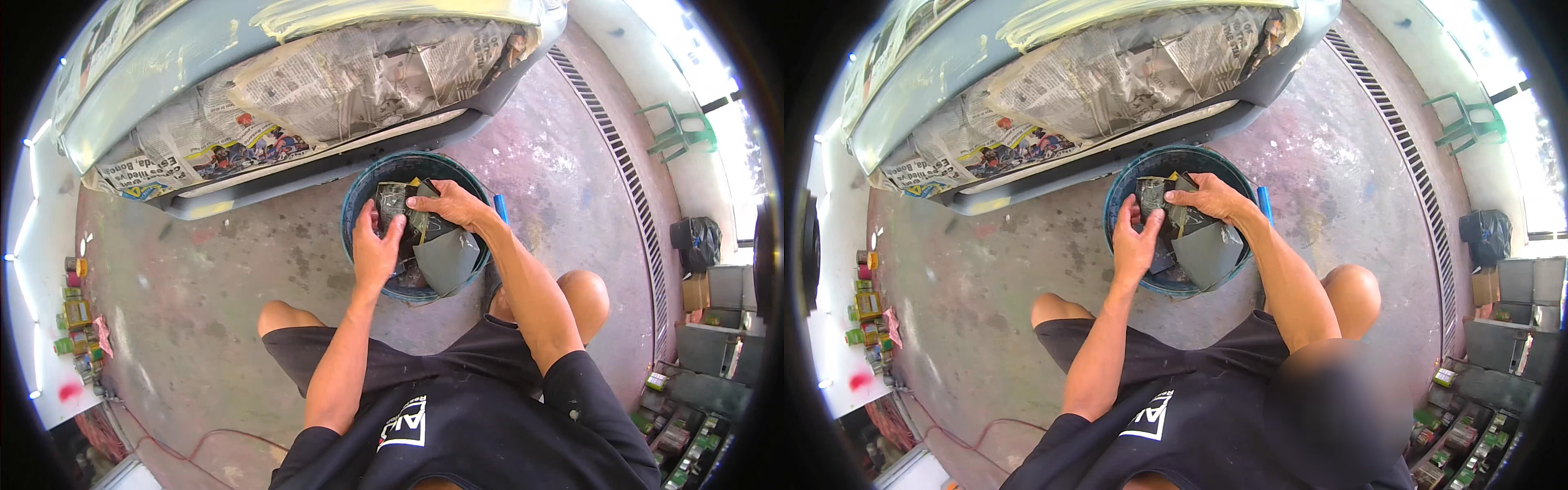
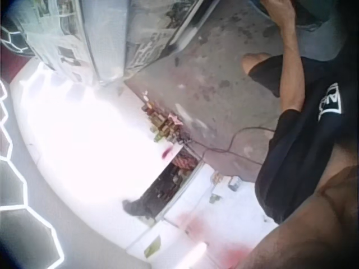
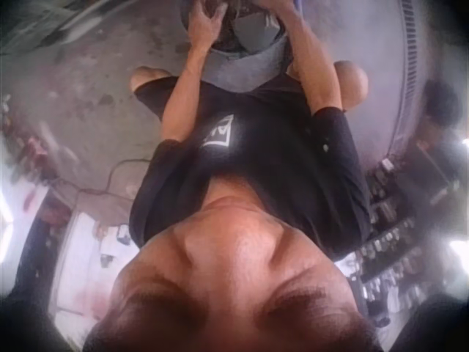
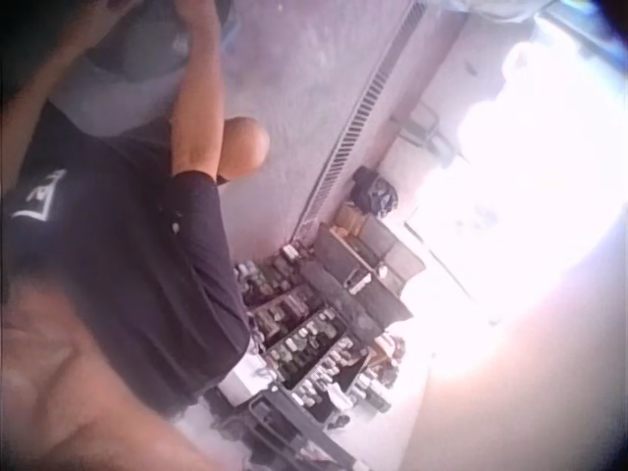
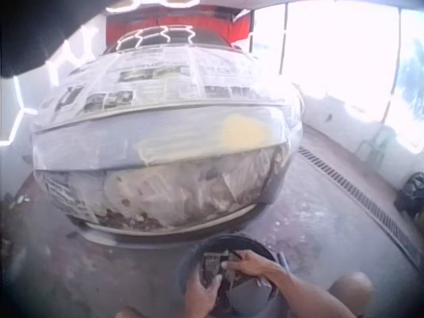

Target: The person sands a car bumper with a sanding block, repeatedly dipping the block into a bucket of water. The bumper is partially masked with newspaper. The person works on the front and side edges of the bumper, rinsing the block periodically.

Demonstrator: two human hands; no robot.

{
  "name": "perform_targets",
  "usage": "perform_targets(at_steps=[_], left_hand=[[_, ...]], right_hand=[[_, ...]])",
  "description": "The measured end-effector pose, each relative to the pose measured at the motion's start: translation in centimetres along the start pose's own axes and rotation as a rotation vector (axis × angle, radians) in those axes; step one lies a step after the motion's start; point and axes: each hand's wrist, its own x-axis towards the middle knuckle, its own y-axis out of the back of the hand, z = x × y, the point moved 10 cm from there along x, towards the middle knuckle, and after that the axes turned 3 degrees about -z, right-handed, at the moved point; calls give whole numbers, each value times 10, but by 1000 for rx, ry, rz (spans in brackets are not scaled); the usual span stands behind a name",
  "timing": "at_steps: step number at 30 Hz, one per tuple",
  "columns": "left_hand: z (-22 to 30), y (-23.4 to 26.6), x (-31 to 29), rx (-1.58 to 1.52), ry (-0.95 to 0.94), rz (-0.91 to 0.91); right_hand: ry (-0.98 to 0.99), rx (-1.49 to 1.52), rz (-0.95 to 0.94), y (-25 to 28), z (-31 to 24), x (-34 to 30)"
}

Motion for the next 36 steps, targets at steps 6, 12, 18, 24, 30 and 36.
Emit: perform_targets(at_steps=[6,12,18,24,30,36], left_hand=[[-49,3,14,-457,248,-81],[-40,3,3,-497,341,-48],[-26,10,3,-409,312,-20],[-26,28,12,76,109,27],[3,1,-4,489,51,-206],[9,-37,11,-253,81,-206]], right_hand=[[-40,46,34,7,6,4],[11,115,-51,23,22,8],[81,184,-44,27,22,6],[47,302,35,30,19,1],[117,318,130,45,20,-2],[28,420,45,27,11,-8]])
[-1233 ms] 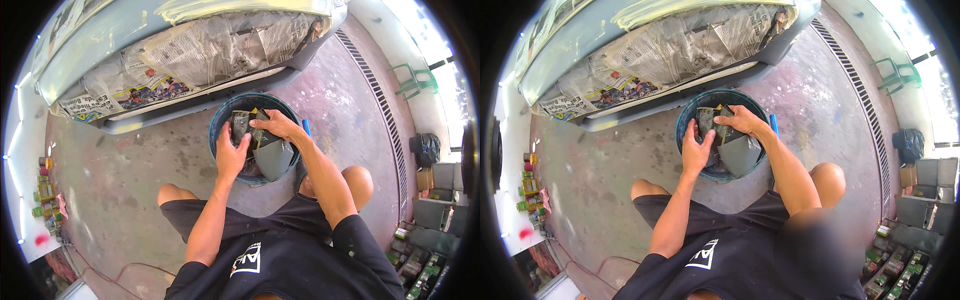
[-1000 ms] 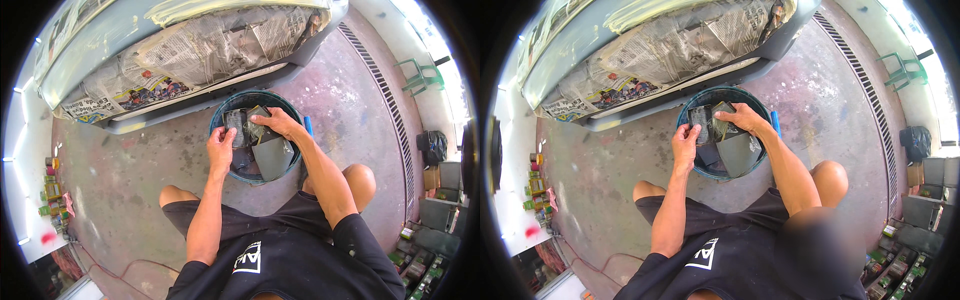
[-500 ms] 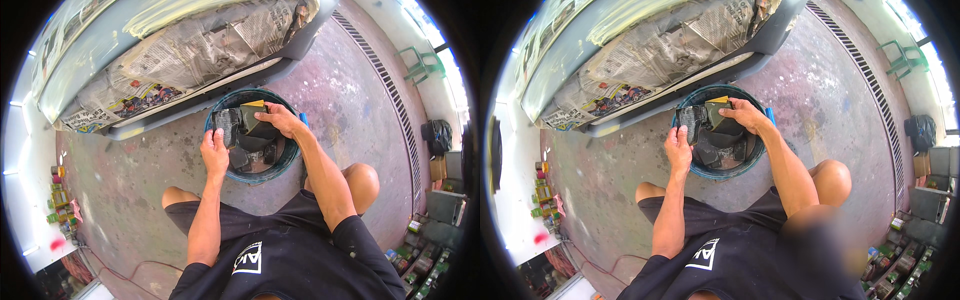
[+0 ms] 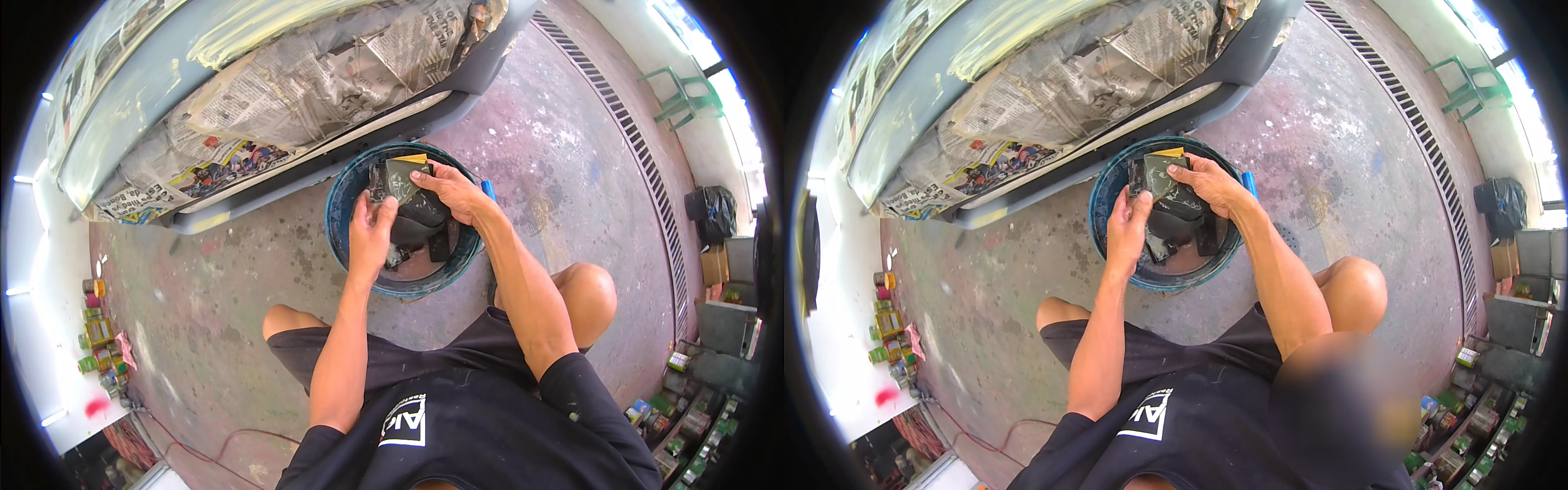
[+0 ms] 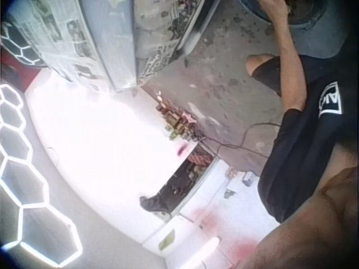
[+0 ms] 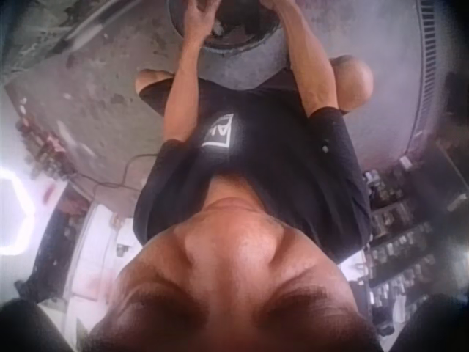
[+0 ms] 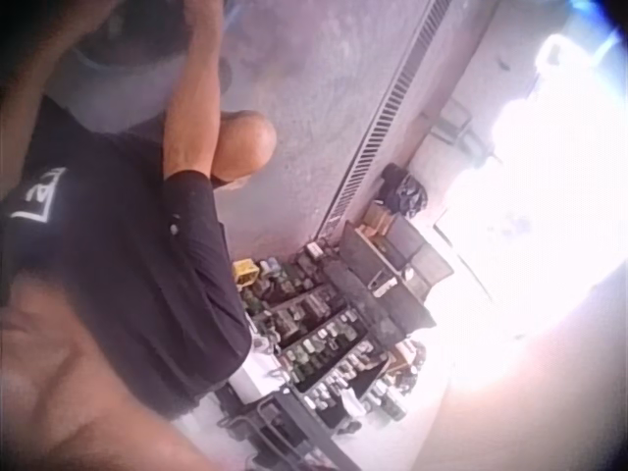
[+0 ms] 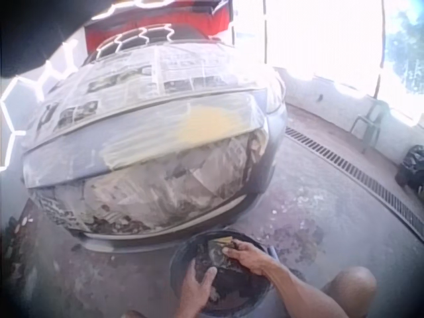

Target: The person sands a car bumper with a sanding block, repeatedly dipping the block into a bucket of water. The bumper is partially masked with newspaper. The person works on the front and side edges of the bumper, rinsing the block periodically.

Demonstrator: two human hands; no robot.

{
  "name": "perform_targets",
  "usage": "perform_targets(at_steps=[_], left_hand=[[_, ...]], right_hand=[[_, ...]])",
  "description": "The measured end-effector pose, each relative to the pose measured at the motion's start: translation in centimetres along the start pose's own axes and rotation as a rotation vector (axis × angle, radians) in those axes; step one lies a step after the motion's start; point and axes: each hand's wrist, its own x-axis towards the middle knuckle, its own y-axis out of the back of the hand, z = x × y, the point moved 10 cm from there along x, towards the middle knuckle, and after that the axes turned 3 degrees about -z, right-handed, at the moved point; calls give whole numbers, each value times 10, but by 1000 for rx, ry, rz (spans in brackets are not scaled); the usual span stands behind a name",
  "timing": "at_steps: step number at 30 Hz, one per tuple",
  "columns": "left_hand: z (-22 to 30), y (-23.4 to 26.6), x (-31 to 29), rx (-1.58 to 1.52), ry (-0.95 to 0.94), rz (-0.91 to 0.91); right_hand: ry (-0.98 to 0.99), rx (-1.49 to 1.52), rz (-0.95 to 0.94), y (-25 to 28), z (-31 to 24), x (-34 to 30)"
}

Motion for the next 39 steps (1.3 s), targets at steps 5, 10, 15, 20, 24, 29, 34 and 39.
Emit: perform_targets(at_steps=[5,10,15,20,24,29,34,39], left_hand=[[-23,8,9,-395,209,29],[-23,13,-3,-472,262,102],[-13,47,3,-231,69,286],[24,70,3,258,-118,332],[27,73,-4,665,-263,307],[36,49,-14,769,-359,216],[21,45,-16,977,-297,83],[24,13,-19,1230,-338,80]], right_hand=[[55,-17,-100,-9,1,-1],[56,-173,38,7,2,-2],[206,-900,246,20,-9,2],[90,-1690,416,16,-5,-3],[94,-2068,203,-40,35,19],[196,-1917,-30,-60,122,64],[-15,-1670,61,-36,105,76],[58,-1195,171,-4,25,38]])
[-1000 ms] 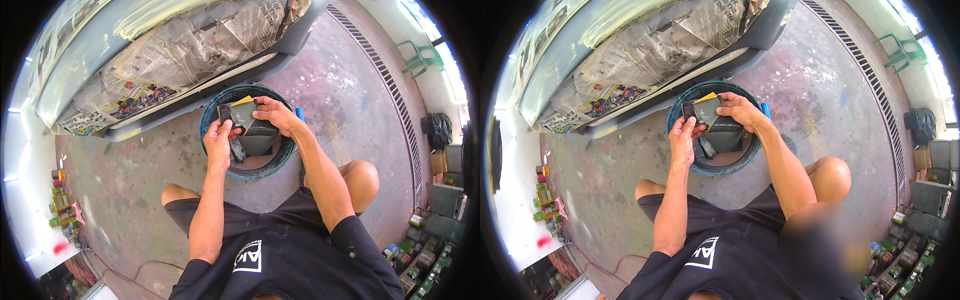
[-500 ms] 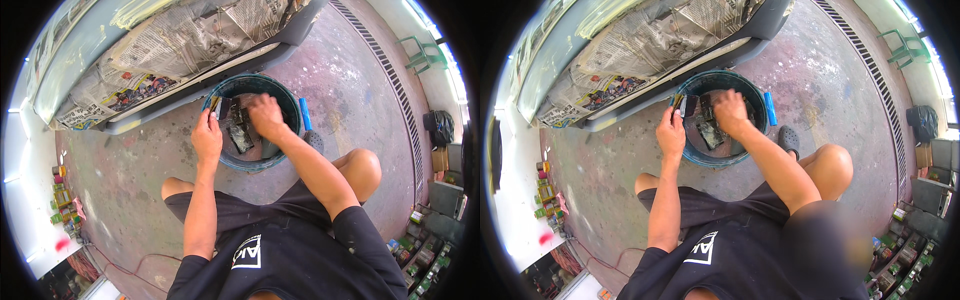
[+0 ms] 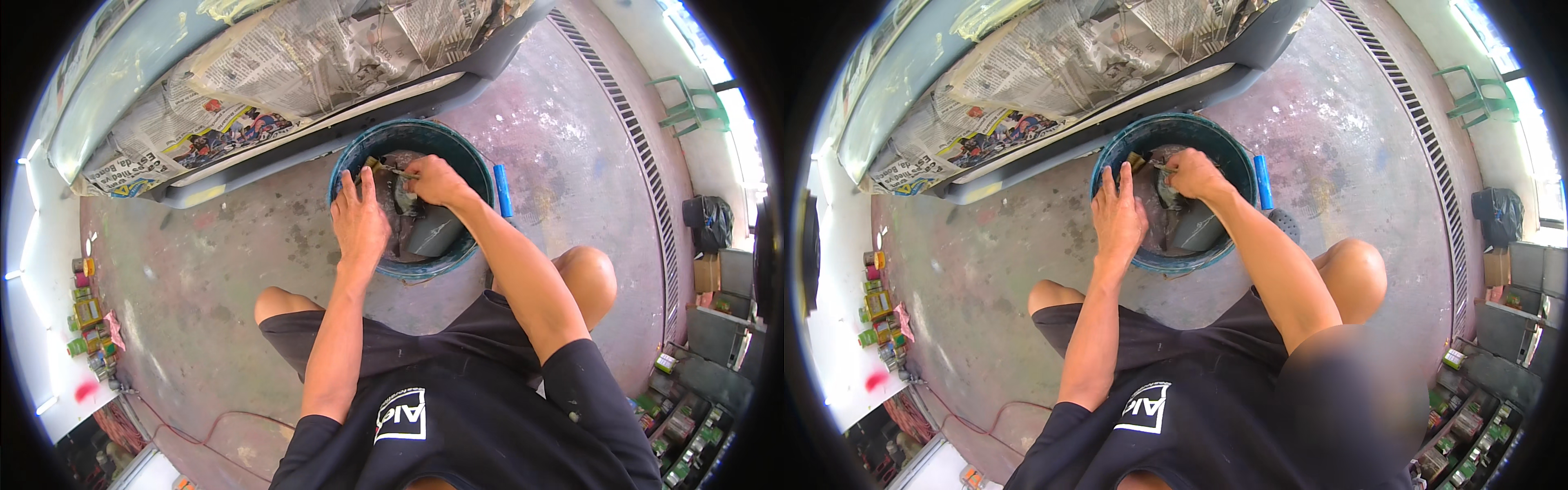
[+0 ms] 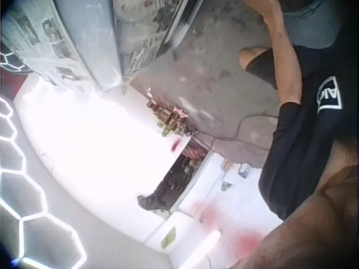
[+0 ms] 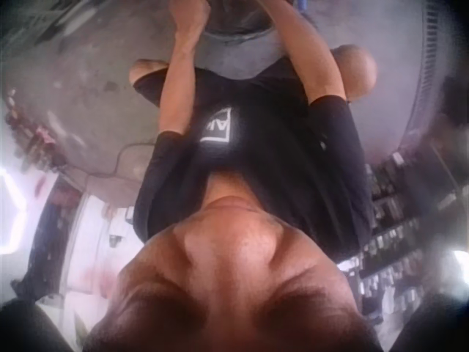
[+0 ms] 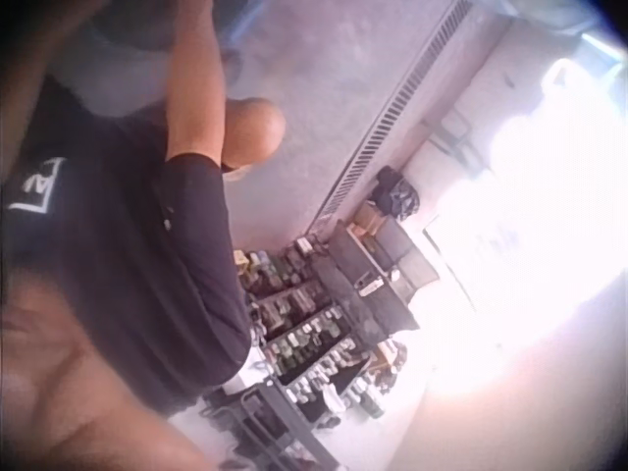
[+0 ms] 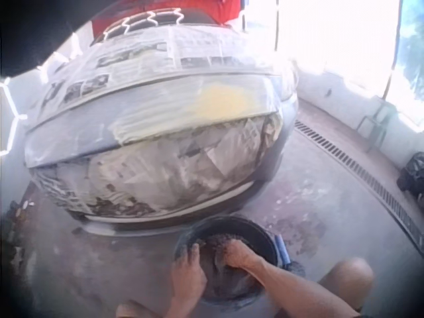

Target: The person sands a car bumper with a sanding block, repeatedly dipping the block into a bucket of water. The bumper is partially masked with newspaper. The person works on the front and side edges of the bumper, rinsing the block periodically.

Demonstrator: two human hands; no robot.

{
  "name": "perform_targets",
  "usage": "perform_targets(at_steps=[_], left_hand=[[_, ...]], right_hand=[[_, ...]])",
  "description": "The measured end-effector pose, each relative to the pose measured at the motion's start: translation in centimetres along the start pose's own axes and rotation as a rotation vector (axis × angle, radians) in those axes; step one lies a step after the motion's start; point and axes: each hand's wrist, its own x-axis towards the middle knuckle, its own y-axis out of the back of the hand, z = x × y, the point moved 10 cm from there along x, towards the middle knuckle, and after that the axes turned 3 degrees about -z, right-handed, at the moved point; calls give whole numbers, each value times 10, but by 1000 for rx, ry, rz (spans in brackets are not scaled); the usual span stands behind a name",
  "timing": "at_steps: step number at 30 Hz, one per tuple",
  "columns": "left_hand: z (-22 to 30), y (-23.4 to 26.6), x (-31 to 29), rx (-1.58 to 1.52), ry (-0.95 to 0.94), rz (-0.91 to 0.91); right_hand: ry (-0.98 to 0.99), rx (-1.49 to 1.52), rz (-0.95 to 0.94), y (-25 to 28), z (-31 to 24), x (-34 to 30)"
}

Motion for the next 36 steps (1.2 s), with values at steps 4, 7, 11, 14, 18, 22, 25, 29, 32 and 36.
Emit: perform_targets(at_steps=[4,7,11,14,18,22,25,29,32,36], left_hand=[[22,-18,-1,-715,8,-87],[40,-30,0,-1039,150,-180],[46,-46,1,-1533,280,-334],[41,-47,-2,-1902,395,-368],[25,-33,0,-2137,464,-359],[20,-21,-1,-2225,464,-370],[16,-25,-3,-2258,481,-369],[16,-24,-5,-2312,479,-363],[16,-19,-5,-2296,440,-359],[6,-18,-3,-2145,379,-280]], right_hand=[[-86,293,44,41,-6,-21],[-82,251,134,68,-18,-37],[-121,372,219,81,-14,-45],[-155,511,248,81,0,-40],[-125,598,266,84,-8,-37],[-109,599,255,86,-22,-41],[-120,604,243,83,-22,-41],[-117,614,229,81,-20,-39],[-92,682,223,75,-22,-35],[-91,657,30,64,-27,-36]])
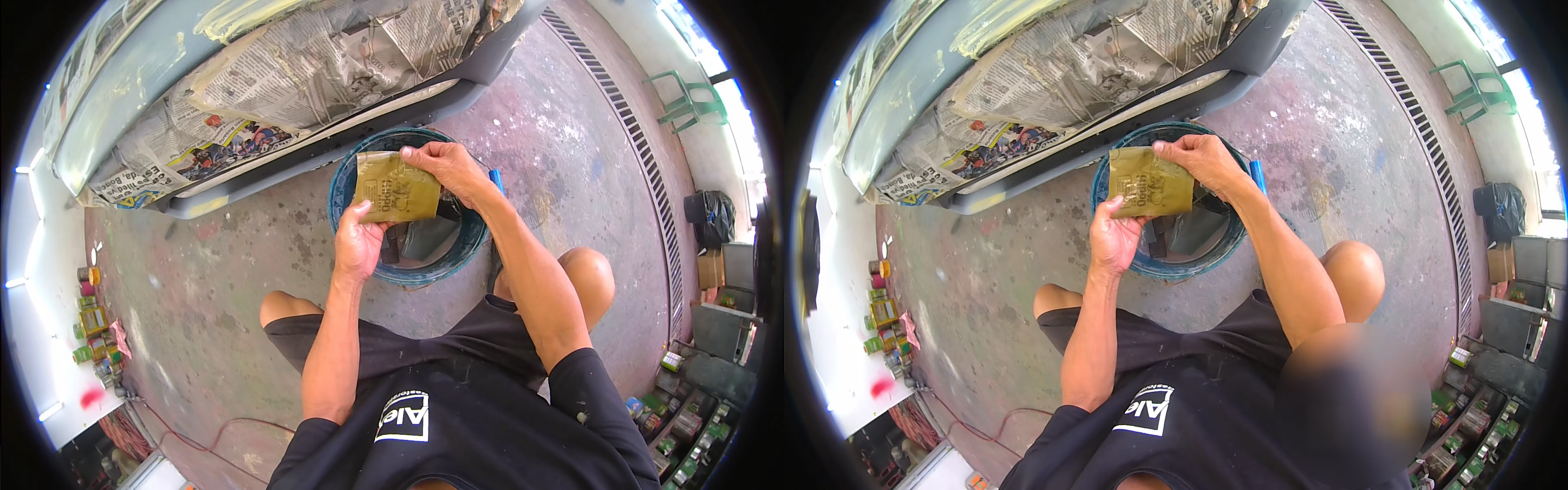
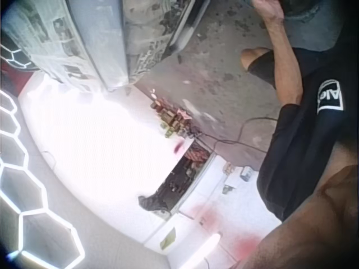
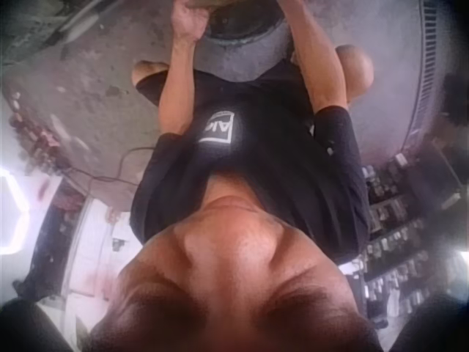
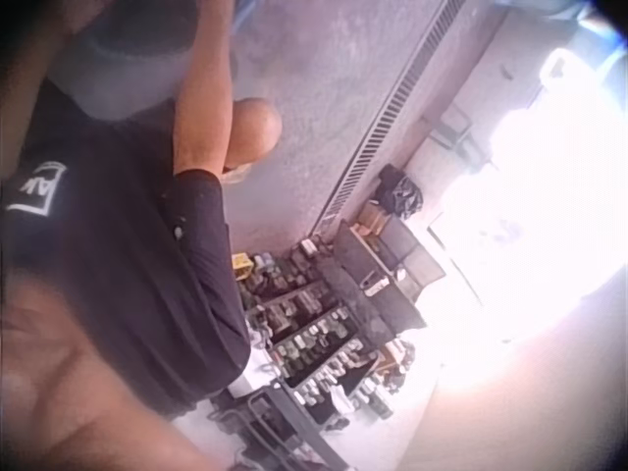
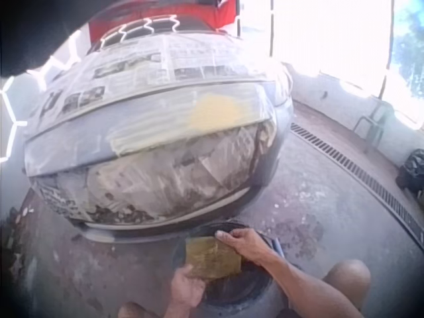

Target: The person sands a car bumper with a sanding block, repeatedly dipping the block into a bucket of water. The bumper is partially masked with newspaper. The person works on the front and side edges of the bumper, rinsing the block periodically.

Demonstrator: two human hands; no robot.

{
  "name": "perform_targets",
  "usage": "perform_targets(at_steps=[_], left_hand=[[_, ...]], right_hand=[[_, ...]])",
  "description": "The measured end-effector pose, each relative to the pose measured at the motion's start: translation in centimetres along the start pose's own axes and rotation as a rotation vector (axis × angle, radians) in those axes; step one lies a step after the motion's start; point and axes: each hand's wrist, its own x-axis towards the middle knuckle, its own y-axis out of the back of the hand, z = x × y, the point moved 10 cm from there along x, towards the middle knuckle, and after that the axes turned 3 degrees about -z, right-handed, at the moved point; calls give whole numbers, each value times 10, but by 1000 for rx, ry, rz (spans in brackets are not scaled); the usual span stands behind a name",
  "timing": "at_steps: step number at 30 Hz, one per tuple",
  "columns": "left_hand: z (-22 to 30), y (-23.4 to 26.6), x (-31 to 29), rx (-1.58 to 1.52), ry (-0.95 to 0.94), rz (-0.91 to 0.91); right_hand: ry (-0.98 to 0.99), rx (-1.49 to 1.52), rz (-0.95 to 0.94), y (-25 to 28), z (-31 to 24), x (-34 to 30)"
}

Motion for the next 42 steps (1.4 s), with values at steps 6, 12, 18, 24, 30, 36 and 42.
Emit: perform_targets(at_steps=[6,12,18,24,30,36,42], left_hand=[[-2,20,3,252,-80,217],[1,33,2,171,-101,331],[7,27,2,79,-121,287],[10,40,-1,391,-206,376],[35,1,-4,1286,-461,262],[-38,14,34,2152,224,-237],[-77,57,25,1926,760,-240]], right_hand=[[48,219,-141,-13,8,1],[118,127,-144,-8,2,-1],[126,122,-148,-9,7,3],[78,126,-124,-9,19,12],[-81,-118,-17,0,45,27],[-145,-760,37,-4,101,102],[-92,-815,-120,-59,163,163]])
